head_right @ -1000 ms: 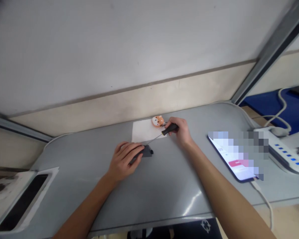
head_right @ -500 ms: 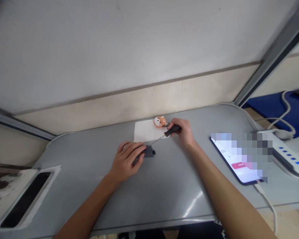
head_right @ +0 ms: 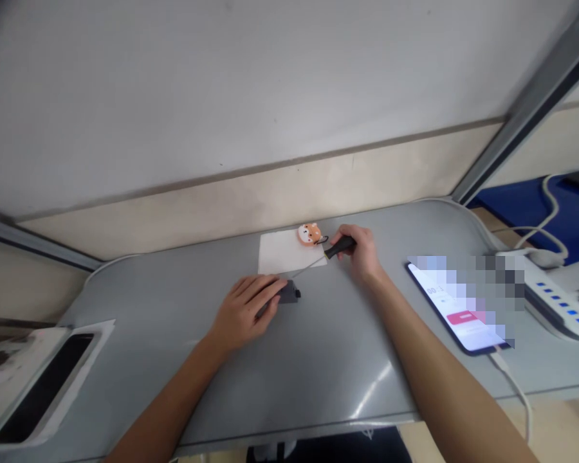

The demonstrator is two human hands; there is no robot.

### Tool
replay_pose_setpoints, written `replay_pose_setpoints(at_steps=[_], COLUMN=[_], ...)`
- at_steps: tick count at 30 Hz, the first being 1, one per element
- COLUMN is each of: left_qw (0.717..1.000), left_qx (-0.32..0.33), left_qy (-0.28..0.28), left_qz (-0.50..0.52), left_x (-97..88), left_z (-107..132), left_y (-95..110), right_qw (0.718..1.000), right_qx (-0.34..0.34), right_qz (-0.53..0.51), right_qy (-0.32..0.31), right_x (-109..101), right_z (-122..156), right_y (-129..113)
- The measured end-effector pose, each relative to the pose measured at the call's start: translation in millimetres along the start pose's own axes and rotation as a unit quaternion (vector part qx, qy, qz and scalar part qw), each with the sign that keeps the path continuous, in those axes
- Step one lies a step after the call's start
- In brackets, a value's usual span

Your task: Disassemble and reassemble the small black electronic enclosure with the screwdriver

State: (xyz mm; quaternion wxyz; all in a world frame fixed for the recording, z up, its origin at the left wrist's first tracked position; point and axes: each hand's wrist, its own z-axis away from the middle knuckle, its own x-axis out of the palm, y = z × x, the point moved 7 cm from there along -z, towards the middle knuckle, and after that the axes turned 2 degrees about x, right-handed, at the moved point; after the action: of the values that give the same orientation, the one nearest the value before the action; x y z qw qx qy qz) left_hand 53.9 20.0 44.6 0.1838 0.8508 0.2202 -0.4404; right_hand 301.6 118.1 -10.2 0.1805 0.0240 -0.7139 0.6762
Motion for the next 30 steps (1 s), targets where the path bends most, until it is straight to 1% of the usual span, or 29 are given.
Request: replay_pose_setpoints(at_steps=[2, 4, 7, 9, 11, 13, 14, 16, 18, 19, 22, 25, 27, 30], left_qw=[0.999, 0.995, 0.984, 0.973, 0.959, 0.939, 0.928, 0.91, 0.902, 0.903, 0.916, 0.929, 0.932, 0.933], left_qx=[-0.01, -0.036, -0.099, -0.14, -0.182, -0.234, -0.257, -0.287, -0.292, -0.289, -0.276, -0.266, -0.261, -0.259], left_qy=[0.001, -0.003, -0.023, -0.038, -0.033, -0.006, 0.004, -0.001, -0.03, -0.042, -0.052, -0.059, -0.068, -0.078], left_qz=[0.04, 0.089, 0.146, 0.18, 0.214, 0.251, 0.27, 0.3, 0.316, 0.316, 0.286, 0.252, 0.24, 0.239], left_x=[-2.9, -7.8, -13.7, -13.2, -9.0, -1.7, 3.5, 15.8, 25.9, 28.4, 27.5, 24.8, 24.8, 25.7], left_z=[0.7, 2.2, 6.9, 11.5, 16.7, 22.4, 25.0, 28.2, 28.2, 27.4, 23.3, 19.7, 18.4, 17.4], left_y=[-1.4, -6.7, -23.8, -37.5, -51.2, -63.7, -67.9, -69.9, -64.9, -61.4, -53.0, -49.5, -49.4, -50.8], right_qw=[1.0, 1.0, 0.999, 0.998, 0.998, 0.997, 0.997, 0.995, 0.993, 0.992, 0.989, 0.988, 0.988, 0.986], right_qx=[0.011, 0.019, 0.023, 0.021, 0.016, 0.005, -0.003, -0.029, -0.06, -0.074, -0.105, -0.121, -0.121, -0.11], right_qz=[-0.007, -0.006, -0.006, -0.011, -0.014, -0.018, -0.019, -0.016, -0.003, 0.005, 0.031, 0.068, 0.088, 0.103], right_qy=[0.014, 0.022, 0.038, 0.05, 0.059, 0.072, 0.081, 0.097, 0.102, 0.102, 0.095, 0.072, 0.03, -0.065], right_x=[-0.3, -0.8, -4.7, -8.5, -12.0, -15.9, -18.3, -22.8, -25.9, -26.8, -27.3, -22.1, -13.6, 5.3], right_z=[0.7, 0.9, -0.5, -2.3, -3.9, -4.7, -4.8, -4.5, -3.9, -3.4, -0.5, 5.3, 10.6, 21.0], right_y=[-0.9, -1.6, -2.3, -2.9, -4.3, -7.4, -9.7, -15.9, -23.1, -26.4, -35.1, -43.7, -49.6, -58.1])
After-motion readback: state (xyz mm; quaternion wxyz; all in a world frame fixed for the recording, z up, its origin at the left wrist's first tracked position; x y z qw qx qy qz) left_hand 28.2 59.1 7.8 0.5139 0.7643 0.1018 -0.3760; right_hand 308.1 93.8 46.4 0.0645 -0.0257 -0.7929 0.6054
